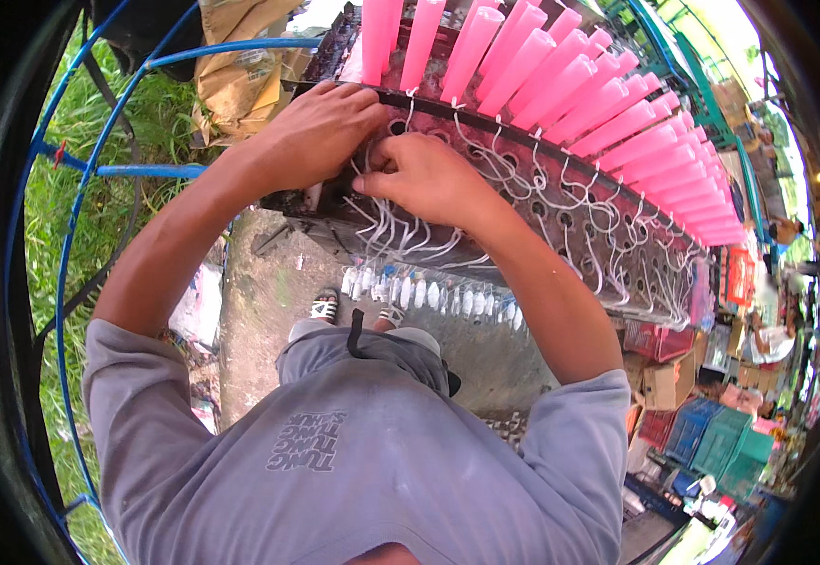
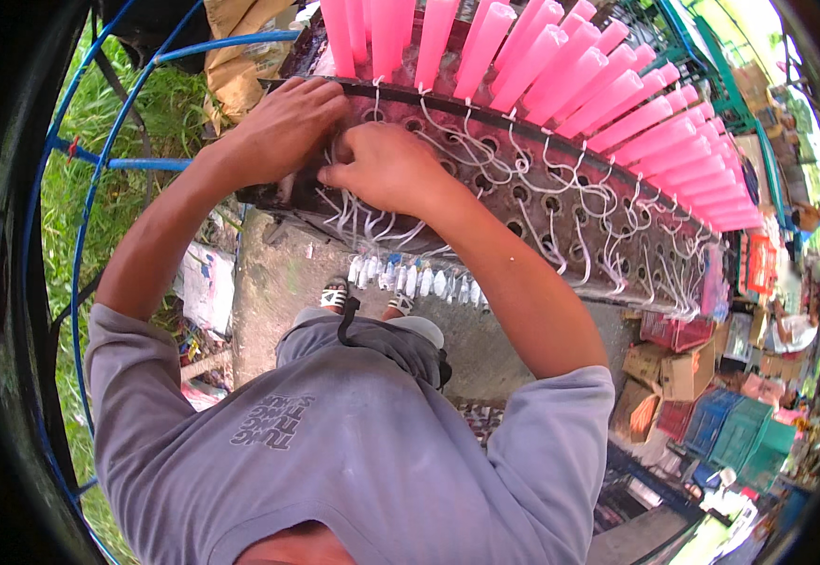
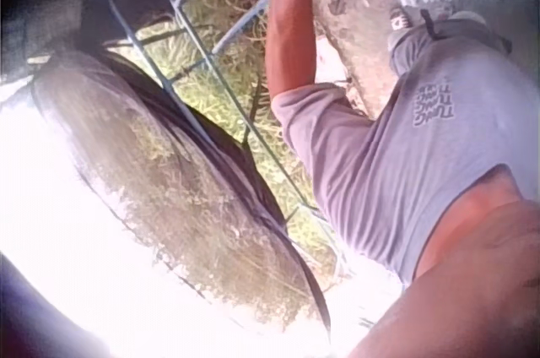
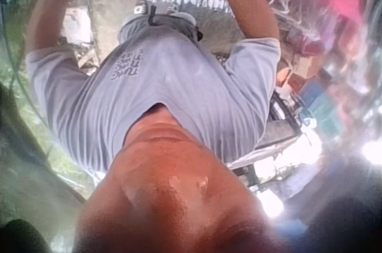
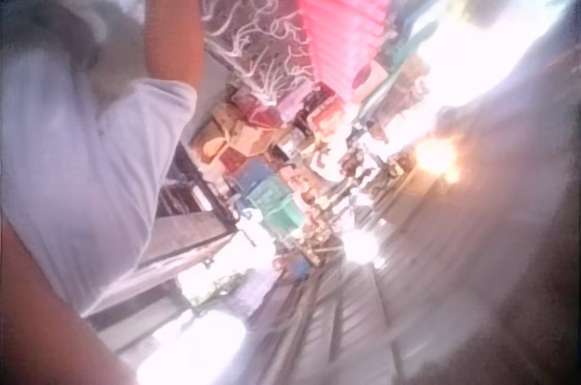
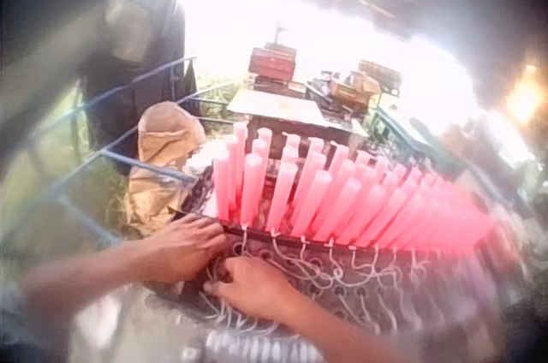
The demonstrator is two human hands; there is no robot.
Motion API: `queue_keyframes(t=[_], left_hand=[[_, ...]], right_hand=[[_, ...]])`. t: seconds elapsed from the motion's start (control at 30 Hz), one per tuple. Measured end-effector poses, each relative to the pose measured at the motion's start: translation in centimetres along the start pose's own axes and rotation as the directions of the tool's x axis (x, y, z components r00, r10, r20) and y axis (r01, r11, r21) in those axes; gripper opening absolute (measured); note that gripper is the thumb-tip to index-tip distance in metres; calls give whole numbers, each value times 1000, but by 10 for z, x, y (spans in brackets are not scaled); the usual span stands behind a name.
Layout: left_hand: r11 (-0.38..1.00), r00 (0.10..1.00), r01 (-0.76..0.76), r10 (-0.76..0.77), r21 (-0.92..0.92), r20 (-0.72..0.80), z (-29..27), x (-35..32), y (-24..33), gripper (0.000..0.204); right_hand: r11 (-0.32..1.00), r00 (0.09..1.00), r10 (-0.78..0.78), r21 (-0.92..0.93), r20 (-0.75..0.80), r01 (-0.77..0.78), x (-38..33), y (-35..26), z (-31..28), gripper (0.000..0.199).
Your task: The person places pink candles into a red basket, then moves to a metal rack and threads white wicks through holes in the rack, securing them with small metal rings. The person continues threading and securing wicks across the rack.
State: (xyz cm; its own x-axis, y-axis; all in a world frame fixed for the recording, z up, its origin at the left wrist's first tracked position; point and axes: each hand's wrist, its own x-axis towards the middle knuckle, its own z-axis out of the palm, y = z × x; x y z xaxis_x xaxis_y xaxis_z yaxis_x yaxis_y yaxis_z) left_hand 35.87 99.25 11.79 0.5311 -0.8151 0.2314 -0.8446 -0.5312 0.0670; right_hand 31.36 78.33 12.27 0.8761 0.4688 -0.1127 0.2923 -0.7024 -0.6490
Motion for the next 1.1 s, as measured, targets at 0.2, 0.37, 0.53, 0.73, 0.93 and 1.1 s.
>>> queue_keyframes(t=[0.2, 0.37, 0.53, 0.73, 0.93, 1.1], left_hand=[[989, 997, 79, -81, -124, -13, 2, -10, -10, 25], [714, 983, 60, -164, -698, -82, -35, -37, 32, 24], [-285, 897, 436, 59, -854, 438, -34, -104, 77, 28], [-168, 927, 318, -149, -933, 343, -20, -124, 55, 26], [-172, 882, 411, -172, -895, 438, -31, -129, 44, 19], [-325, 857, 351, -266, -878, 441, -19, -128, 69, 10]], right_hand=[[763, 983, 181, 629, 16, -151, -83, -55, -12, 19], [614, 879, 357, 789, -315, 33, -117, -75, 31, 16], [801, 789, 348, 598, -506, 30, -124, -113, 82, 15], [947, 733, -320, -234, -600, 221, -94, -111, 117, 19], [837, 824, -499, -394, -268, 379, -79, -108, 89, 15], [839, 791, -540, -250, -287, 483, -85, -86, 73, 12]])
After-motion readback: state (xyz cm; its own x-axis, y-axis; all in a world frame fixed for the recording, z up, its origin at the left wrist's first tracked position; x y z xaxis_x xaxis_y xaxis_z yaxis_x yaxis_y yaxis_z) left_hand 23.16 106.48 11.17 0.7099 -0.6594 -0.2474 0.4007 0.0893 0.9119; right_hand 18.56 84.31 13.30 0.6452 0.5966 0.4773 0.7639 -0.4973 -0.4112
